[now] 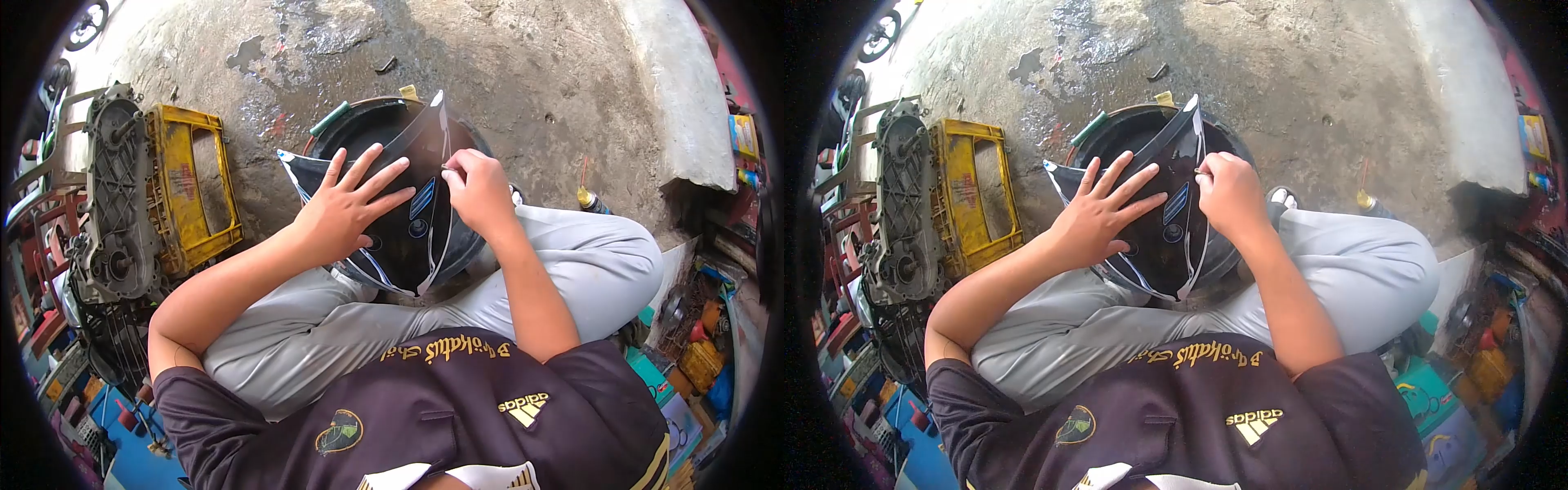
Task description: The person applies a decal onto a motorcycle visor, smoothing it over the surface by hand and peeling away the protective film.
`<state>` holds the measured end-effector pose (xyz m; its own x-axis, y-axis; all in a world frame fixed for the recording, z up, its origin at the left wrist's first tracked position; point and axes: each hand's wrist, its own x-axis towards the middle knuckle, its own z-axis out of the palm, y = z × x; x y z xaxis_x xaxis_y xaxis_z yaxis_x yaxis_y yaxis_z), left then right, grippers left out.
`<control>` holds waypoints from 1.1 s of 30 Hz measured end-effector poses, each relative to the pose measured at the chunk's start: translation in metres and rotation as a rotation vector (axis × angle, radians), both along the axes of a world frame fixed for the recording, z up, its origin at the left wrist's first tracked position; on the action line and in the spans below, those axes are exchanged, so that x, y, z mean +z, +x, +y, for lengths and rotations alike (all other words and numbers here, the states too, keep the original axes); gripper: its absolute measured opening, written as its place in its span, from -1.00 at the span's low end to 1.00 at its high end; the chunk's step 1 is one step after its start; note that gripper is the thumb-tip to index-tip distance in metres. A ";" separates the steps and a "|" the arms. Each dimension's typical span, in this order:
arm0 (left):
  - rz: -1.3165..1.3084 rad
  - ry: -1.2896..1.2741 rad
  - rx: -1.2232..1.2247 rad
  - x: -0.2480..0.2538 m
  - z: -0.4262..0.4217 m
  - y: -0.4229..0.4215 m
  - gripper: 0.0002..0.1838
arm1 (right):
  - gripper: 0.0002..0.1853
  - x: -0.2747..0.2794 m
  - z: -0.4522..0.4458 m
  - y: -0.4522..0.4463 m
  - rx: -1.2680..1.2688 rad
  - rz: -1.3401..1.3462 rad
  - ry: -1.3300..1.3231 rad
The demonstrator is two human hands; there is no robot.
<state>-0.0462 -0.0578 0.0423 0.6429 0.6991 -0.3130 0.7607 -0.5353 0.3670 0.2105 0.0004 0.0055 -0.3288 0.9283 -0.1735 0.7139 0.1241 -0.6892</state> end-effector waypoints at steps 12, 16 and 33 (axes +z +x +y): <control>0.054 0.025 -0.025 0.002 -0.001 0.001 0.20 | -0.92 -0.005 -0.007 0.005 0.043 -0.035 0.017; 0.052 0.047 -0.057 0.001 -0.001 0.000 0.21 | -0.91 -0.020 -0.007 0.003 0.012 0.026 0.171; -0.146 0.310 -0.138 -0.006 0.027 0.003 0.06 | -0.88 0.000 -0.037 0.017 0.166 0.002 0.016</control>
